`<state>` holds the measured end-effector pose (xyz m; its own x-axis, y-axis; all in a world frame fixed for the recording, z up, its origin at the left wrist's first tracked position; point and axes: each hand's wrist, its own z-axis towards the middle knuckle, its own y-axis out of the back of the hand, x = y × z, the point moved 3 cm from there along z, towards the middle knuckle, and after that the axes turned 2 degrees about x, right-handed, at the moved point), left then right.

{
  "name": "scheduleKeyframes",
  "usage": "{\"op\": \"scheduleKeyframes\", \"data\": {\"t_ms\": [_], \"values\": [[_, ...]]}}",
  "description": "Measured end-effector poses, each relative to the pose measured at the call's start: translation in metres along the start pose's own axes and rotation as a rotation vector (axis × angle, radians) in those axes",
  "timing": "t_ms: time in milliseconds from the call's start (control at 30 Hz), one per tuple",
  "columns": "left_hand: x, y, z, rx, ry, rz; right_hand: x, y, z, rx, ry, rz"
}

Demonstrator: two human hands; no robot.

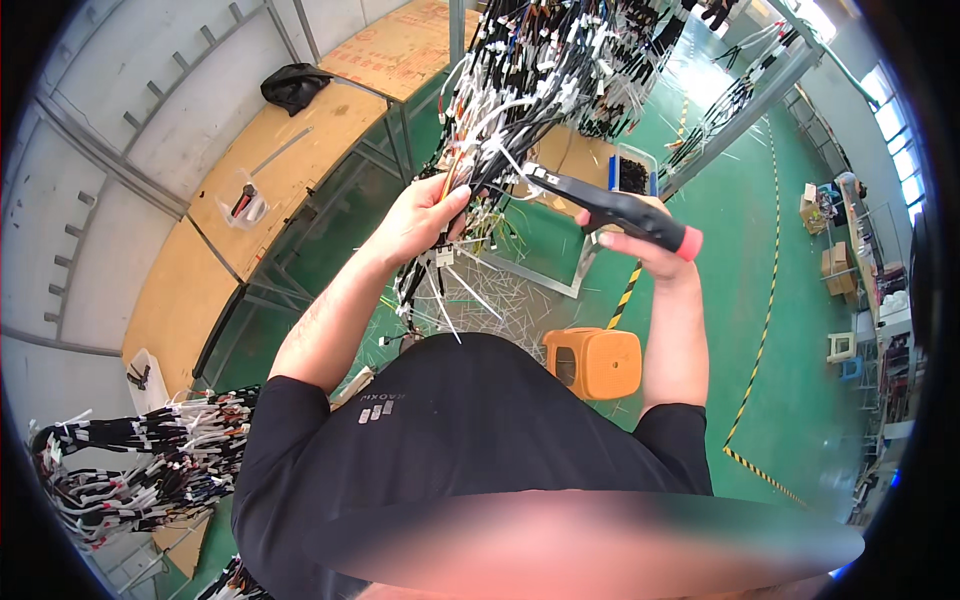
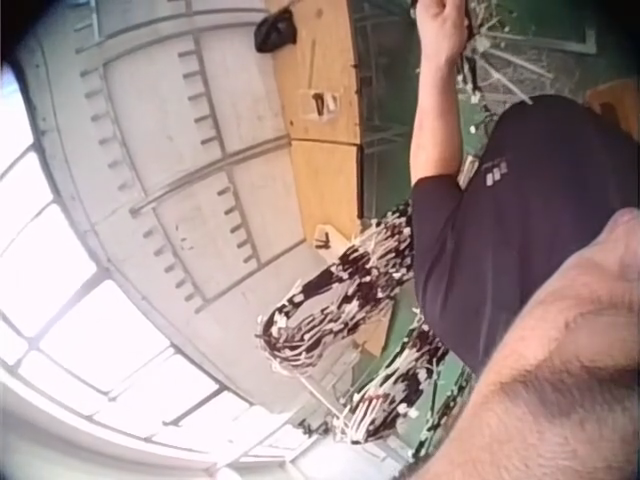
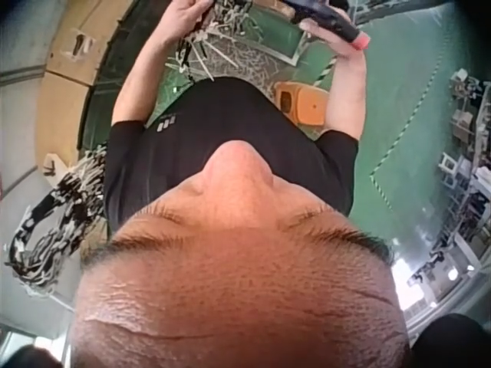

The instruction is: Bundling and securing wire harnesses using zip ties and a cable tie gun.

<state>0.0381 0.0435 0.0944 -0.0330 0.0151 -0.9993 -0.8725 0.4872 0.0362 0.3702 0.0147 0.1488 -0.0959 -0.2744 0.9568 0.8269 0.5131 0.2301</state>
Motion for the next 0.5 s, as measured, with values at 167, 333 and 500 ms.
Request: {"op": "scheduleKeyframes", "data": {"t_ms": [167,333,500], "values": [[0.005,-0.001,0.001,-0.028,0.026,0.067,0.01,-0.009,0.002,0.139,0.108,0.237],[0.002,0.003,0.002,0.007,-0.027,-0.041,0.01,0.006,0.003,-0.215,0.152,-0.01],[-0.001,0.0,0.004,0.017,0.004,0.062,0.006,0.032,0.015,0.012,0.191,-0.703]]}}
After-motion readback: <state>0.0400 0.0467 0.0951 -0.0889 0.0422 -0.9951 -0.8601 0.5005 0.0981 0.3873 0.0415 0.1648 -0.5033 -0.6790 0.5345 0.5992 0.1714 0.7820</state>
